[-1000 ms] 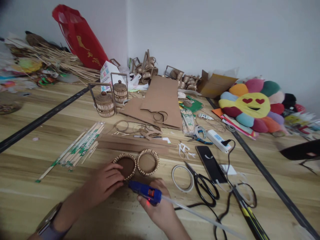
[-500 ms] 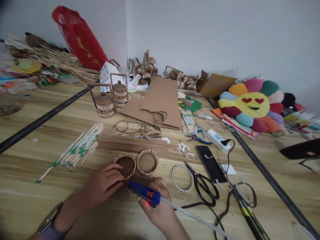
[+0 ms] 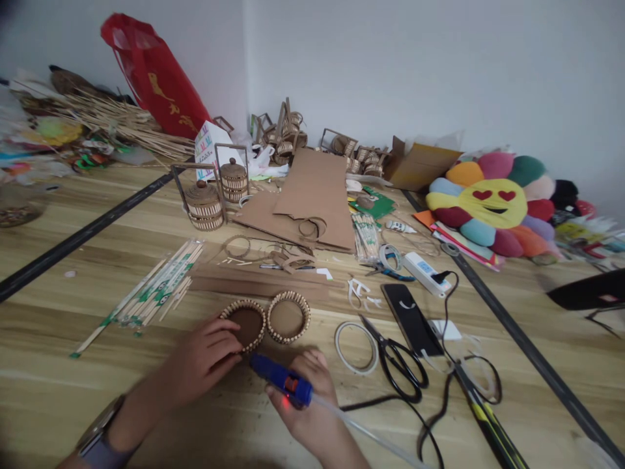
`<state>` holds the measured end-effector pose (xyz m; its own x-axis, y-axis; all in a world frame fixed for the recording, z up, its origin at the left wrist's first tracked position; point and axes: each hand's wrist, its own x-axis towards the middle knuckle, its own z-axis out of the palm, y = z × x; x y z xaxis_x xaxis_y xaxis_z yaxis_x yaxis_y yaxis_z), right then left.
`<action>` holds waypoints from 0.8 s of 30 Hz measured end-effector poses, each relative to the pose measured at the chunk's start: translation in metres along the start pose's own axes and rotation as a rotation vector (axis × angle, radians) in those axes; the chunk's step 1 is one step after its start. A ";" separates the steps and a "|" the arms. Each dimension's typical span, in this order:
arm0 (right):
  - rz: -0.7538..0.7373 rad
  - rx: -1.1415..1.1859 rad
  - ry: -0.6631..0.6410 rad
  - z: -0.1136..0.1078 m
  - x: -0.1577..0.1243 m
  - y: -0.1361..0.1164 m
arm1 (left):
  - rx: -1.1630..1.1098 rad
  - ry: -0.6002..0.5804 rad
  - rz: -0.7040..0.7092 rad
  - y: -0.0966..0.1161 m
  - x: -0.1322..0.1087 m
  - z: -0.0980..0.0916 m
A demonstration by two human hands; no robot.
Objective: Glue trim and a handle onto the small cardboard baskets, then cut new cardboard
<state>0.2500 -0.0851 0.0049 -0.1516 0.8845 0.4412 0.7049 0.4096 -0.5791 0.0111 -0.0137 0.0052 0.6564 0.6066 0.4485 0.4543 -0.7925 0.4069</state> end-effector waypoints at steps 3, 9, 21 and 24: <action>-0.031 -0.005 0.009 0.000 -0.001 0.000 | 0.007 0.005 0.001 0.000 0.000 0.001; -0.075 -0.028 0.020 -0.002 0.001 -0.003 | 0.019 0.045 -0.010 0.002 0.000 0.003; -0.133 -0.127 0.024 -0.004 0.000 -0.005 | 0.052 0.113 -0.060 0.007 0.000 0.007; -0.151 -0.153 0.026 -0.005 -0.001 -0.005 | 0.057 0.115 -0.073 0.007 -0.001 0.007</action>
<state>0.2498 -0.0888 0.0108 -0.2467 0.8087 0.5339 0.7726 0.4967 -0.3954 0.0180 -0.0198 0.0019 0.5484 0.6632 0.5093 0.5334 -0.7466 0.3976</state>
